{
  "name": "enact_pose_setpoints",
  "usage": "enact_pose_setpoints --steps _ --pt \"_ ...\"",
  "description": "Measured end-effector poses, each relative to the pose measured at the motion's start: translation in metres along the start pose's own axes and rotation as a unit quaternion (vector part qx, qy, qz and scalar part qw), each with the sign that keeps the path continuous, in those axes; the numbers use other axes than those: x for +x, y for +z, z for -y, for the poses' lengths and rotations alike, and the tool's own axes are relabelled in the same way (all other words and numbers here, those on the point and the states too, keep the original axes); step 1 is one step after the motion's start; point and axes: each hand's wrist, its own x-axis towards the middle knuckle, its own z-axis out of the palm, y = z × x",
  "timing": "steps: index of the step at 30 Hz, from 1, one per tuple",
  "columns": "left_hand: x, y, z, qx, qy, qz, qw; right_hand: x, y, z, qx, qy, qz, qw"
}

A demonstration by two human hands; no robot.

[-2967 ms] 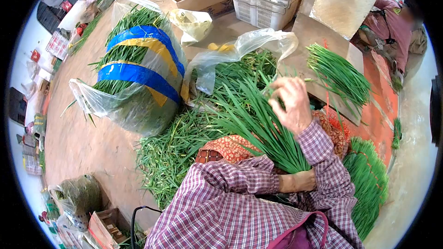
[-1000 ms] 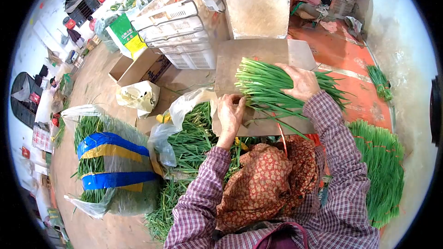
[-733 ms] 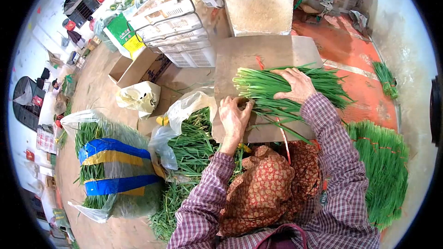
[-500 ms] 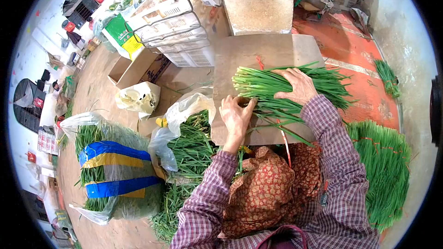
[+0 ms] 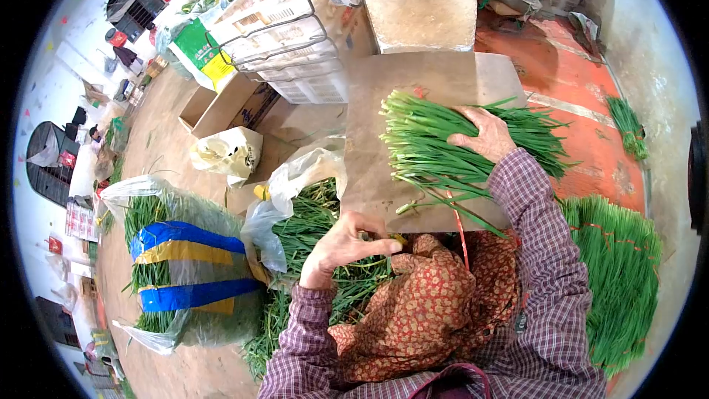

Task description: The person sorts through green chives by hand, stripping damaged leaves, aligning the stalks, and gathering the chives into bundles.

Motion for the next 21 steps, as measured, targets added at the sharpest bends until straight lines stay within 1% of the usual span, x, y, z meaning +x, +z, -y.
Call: enact_pose_setpoints --steps 2,3,4,6,8,9,10,12,13,15,16,18,20,21 --pt "0.01 0.006 0.01 0.037 -0.031 -0.099 0.994 0.004 0.004 -0.01 0.032 0.022 0.003 0.999" --pt "0.019 0.01 0.02 0.017 -0.022 -0.191 0.981 0.005 0.001 -0.009 0.029 0.022 0.009 0.999" --pt "0.031 0.01 0.027 0.017 -0.021 -0.19 0.981 0.006 0.002 -0.011 0.028 0.023 0.008 0.999" --pt "0.058 0.005 0.036 -0.027 -0.011 -0.318 0.948 0.005 0.003 -0.014 0.023 0.027 0.006 0.999" --pt "0.082 0.003 0.036 0.017 0.0 -0.38 0.925 0.004 -0.001 -0.008 0.033 0.032 0.008 0.999" --pt "0.09 -0.001 0.037 0.05 -0.026 -0.383 0.922 0.004 -0.002 -0.005 0.042 0.038 0.009 0.998" --pt "0.1 -0.003 0.044 0.108 0.028 -0.42 0.901 0.004 -0.002 -0.005 0.042 0.038 0.012 0.998" --pt "0.11 -0.007 0.051 0.193 0.001 -0.416 0.889 0.006 -0.002 -0.006 0.048 0.034 0.022 0.998" --pt "0.115 -0.006 0.052 0.191 -0.001 -0.416 0.889 0.006 -0.003 -0.005 0.058 0.036 0.025 0.997" --pt "0.123 -0.002 0.053 0.141 -0.006 -0.41 0.901 0.006 -0.004 -0.003 0.057 0.04 0.025 0.997" --pt "0.126 -0.002 0.057 0.141 -0.008 -0.41 0.901 0.006 -0.003 -0.002 0.056 0.044 0.022 0.997" --pt "0.131 -0.001 0.064 -0.039 -0.017 -0.384 0.922 0.005 -0.001 -0.005 0.049 0.039 0.007 0.998" --pt "0.134 0.001 0.069 -0.043 -0.009 -0.396 0.917 0.005 -0.004 -0.001 0.049 0.044 0.021 0.998" --pt "0.135 0.0 0.071 -0.071 -0.001 -0.392 0.917 0.005 -0.005 -0.001 0.049 0.045 0.021 0.998"
